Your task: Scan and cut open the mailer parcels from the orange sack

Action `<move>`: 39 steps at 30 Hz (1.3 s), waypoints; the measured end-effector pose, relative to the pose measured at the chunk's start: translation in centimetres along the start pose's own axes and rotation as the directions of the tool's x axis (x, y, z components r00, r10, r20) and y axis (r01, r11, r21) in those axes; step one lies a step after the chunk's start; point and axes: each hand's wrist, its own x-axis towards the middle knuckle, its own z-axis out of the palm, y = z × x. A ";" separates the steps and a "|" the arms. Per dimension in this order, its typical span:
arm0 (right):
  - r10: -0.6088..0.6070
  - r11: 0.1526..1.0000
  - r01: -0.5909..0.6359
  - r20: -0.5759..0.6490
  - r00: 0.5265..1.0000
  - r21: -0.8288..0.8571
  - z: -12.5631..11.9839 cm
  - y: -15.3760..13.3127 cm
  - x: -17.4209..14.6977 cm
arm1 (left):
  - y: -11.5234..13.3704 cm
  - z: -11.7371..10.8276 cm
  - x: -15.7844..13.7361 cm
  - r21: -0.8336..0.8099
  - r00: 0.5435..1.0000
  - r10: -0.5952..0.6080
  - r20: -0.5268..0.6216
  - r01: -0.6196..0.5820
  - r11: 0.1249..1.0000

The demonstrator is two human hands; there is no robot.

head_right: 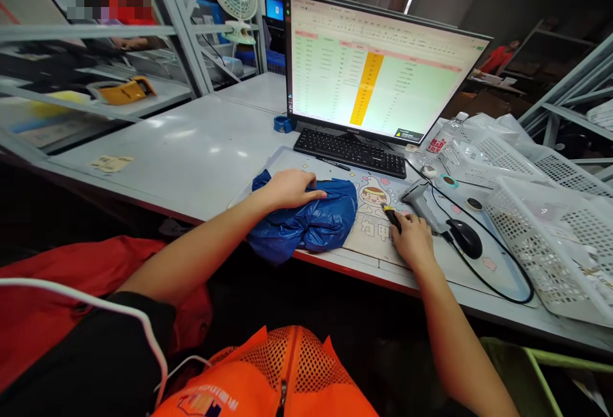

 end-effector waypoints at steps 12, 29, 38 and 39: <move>-0.362 0.909 0.371 -0.079 0.929 0.189 4.7 -19.6 2.0 | 0.1 3.6 -0.1 -0.307 0.937 -0.093 -0.336 -0.016 0.951; -0.686 0.681 0.619 0.046 0.726 0.391 1.1 -11.9 -8.2 | -7.3 0.8 3.4 0.124 0.939 -0.212 -0.271 0.252 0.960; -0.311 0.654 0.318 -0.138 0.940 0.686 2.4 -10.6 -6.8 | -0.1 0.0 0.4 0.135 0.930 0.233 0.286 -0.280 0.951; -0.272 0.670 0.288 -0.135 0.953 0.684 2.8 -10.5 -6.1 | -0.2 0.2 0.7 0.135 0.917 0.151 0.369 -0.214 0.967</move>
